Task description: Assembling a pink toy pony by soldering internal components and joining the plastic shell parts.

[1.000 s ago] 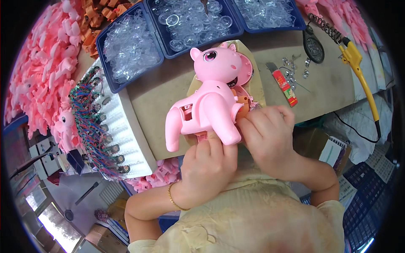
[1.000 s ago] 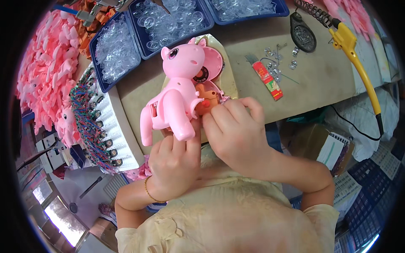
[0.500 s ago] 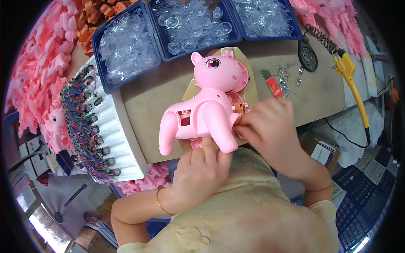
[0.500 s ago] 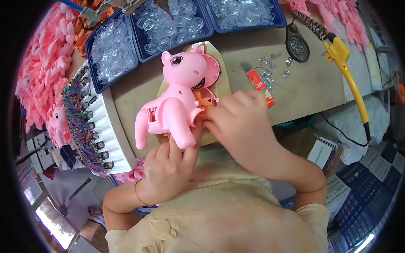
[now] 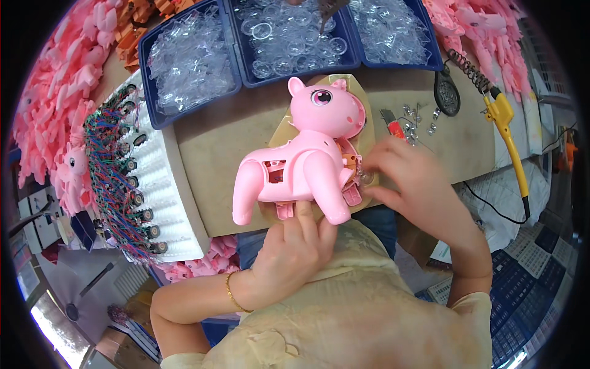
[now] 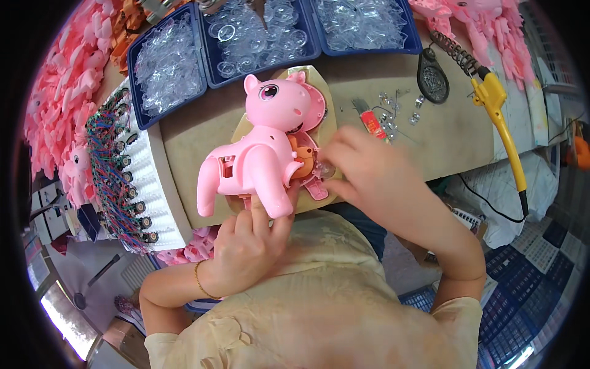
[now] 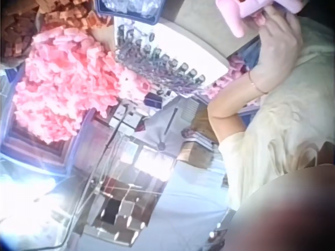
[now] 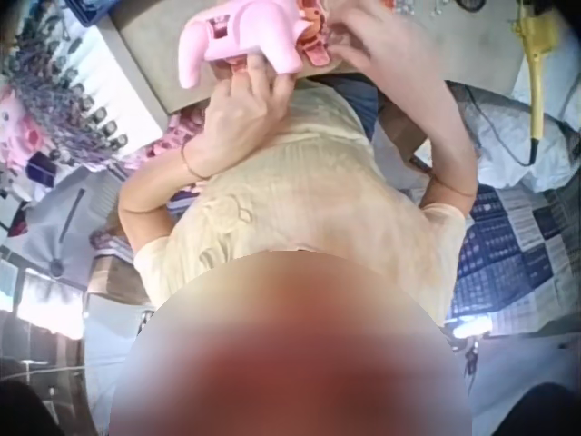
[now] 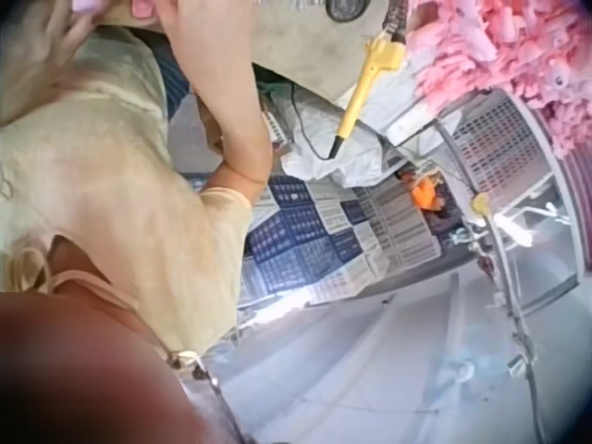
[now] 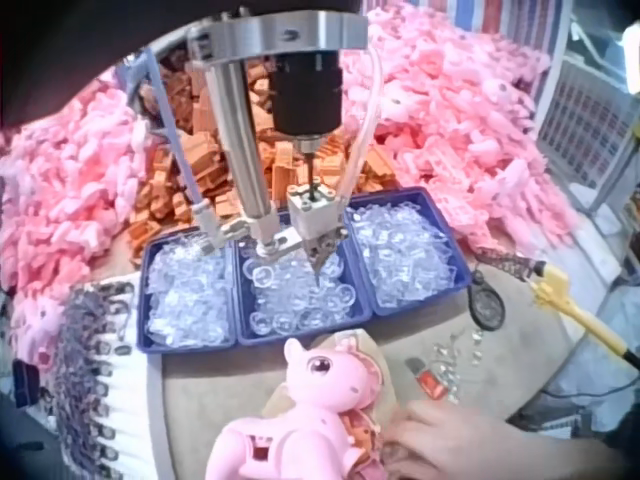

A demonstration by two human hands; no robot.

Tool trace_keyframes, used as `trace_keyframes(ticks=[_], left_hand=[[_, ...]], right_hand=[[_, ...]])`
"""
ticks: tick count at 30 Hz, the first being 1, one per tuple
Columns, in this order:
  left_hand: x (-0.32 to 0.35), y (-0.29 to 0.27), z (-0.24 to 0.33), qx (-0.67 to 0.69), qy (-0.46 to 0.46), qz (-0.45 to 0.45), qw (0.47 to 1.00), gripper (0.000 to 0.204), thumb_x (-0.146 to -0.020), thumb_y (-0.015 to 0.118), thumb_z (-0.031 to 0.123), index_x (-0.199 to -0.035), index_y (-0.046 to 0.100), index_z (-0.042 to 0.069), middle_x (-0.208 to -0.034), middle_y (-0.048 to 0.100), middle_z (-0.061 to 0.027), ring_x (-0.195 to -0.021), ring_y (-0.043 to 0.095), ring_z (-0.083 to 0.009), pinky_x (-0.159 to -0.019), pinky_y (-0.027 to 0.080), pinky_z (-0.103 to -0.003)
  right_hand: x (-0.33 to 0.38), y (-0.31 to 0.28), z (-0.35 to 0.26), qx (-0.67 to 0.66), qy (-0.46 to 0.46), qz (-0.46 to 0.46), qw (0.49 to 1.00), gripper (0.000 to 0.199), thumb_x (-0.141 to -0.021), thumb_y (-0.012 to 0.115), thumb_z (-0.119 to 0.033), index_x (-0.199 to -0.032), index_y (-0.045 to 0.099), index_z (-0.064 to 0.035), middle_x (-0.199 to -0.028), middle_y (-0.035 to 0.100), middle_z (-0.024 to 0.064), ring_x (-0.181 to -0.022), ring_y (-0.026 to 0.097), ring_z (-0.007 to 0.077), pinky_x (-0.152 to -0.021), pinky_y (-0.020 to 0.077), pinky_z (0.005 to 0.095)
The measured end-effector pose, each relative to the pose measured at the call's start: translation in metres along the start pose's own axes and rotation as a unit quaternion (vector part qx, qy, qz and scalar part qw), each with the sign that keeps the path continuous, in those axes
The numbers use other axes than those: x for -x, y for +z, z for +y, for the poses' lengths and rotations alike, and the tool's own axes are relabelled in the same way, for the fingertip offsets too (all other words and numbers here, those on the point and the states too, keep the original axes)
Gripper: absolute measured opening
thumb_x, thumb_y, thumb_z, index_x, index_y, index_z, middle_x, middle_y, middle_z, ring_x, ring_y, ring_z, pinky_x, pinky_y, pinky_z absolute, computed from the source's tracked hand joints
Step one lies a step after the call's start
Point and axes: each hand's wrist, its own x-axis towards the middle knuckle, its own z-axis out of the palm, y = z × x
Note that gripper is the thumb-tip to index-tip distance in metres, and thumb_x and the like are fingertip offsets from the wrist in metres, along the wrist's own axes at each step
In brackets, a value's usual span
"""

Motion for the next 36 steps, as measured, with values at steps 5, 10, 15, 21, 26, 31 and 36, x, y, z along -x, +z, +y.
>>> trace_keyframes(ticks=[5,10,15,21,26,31,36], left_hand=[[0.002,0.002,-0.001,0.001,0.012,0.022,1.0,0.047,-0.072,0.056,0.008,-0.117,0.064,0.017,-0.088,0.064,-0.0168,-0.049,0.04,-0.0078,-0.042,0.037,-0.02],[0.002,0.0,-0.003,0.025,0.013,0.002,1.0,0.045,-0.072,0.055,0.008,-0.116,0.064,0.013,-0.09,0.064,-0.021,-0.048,0.04,-0.0085,-0.041,0.037,-0.02],[0.002,0.001,0.002,0.043,-0.006,0.007,0.999,0.028,-0.076,0.055,0.009,-0.103,0.064,0.01,-0.094,0.065,-0.0227,-0.047,0.038,-0.0089,-0.041,0.036,-0.021],[0.002,-0.001,0.001,0.006,0.006,0.006,1.0,0.043,-0.071,0.06,0.003,-0.113,0.066,0.015,-0.089,0.066,-0.0191,-0.047,0.038,-0.0081,-0.039,0.035,-0.02],[0.001,0.002,0.003,0.006,-0.018,0.014,1.0,0.046,-0.07,0.06,0.0,-0.113,0.066,0.015,-0.09,0.066,-0.0193,-0.047,0.038,-0.0079,-0.04,0.036,-0.021],[0.002,0.002,0.004,0.006,-0.014,0.011,1.0,0.041,-0.072,0.059,0.001,-0.111,0.065,0.013,-0.093,0.066,-0.0212,-0.048,0.038,-0.0086,-0.041,0.037,-0.02],[0.005,0.005,0.006,0.031,-0.024,0.014,0.999,0.036,-0.073,0.058,0.003,-0.107,0.066,0.011,-0.094,0.065,-0.0224,-0.049,0.04,-0.0098,-0.042,0.037,-0.021]], right_hand=[[-0.02,-0.01,0.022,-0.047,-0.029,-0.103,0.993,0.017,-0.074,0.071,-0.011,-0.082,0.058,-0.0012,-0.081,0.057,0.0065,-0.071,0.055,0.0191,-0.063,0.0447,0.0297],[-0.034,-0.026,0.023,-0.209,0.097,-0.219,0.948,0.02,-0.075,0.073,-0.014,-0.078,0.057,-0.0028,-0.073,0.053,-0.0021,-0.065,0.049,0.0053,-0.06,0.0399,0.0209],[0.002,-0.014,0.022,-0.333,0.092,-0.099,0.933,0.012,-0.079,0.067,-0.008,-0.081,0.057,-0.003,-0.086,0.055,0.0009,-0.07,0.051,0.0068,-0.061,0.0407,0.0202],[0.009,0.004,0.009,0.057,-0.041,0.068,0.995,0.021,-0.076,0.067,-0.003,-0.096,0.06,-0.0002,-0.086,0.053,0.008,-0.076,0.057,0.0183,-0.064,0.0457,0.0278],[-0.003,0.002,0.006,0.175,-0.142,-0.002,0.974,0.023,-0.071,0.066,-0.006,-0.092,0.06,0.0003,-0.081,0.051,0.0093,-0.073,0.055,0.0236,-0.058,0.0448,0.0321],[-0.001,0.002,0.006,0.267,-0.217,-0.039,0.938,0.023,-0.07,0.06,-0.008,-0.091,0.06,0.0019,-0.082,0.052,0.008,-0.072,0.055,0.0229,-0.057,0.0447,0.032],[-0.004,0.007,0.019,0.219,-0.233,-0.006,0.947,0.028,-0.067,0.062,-0.007,-0.093,0.06,0.0023,-0.085,0.054,0.0086,-0.073,0.055,0.0238,-0.06,0.0445,0.0335]])
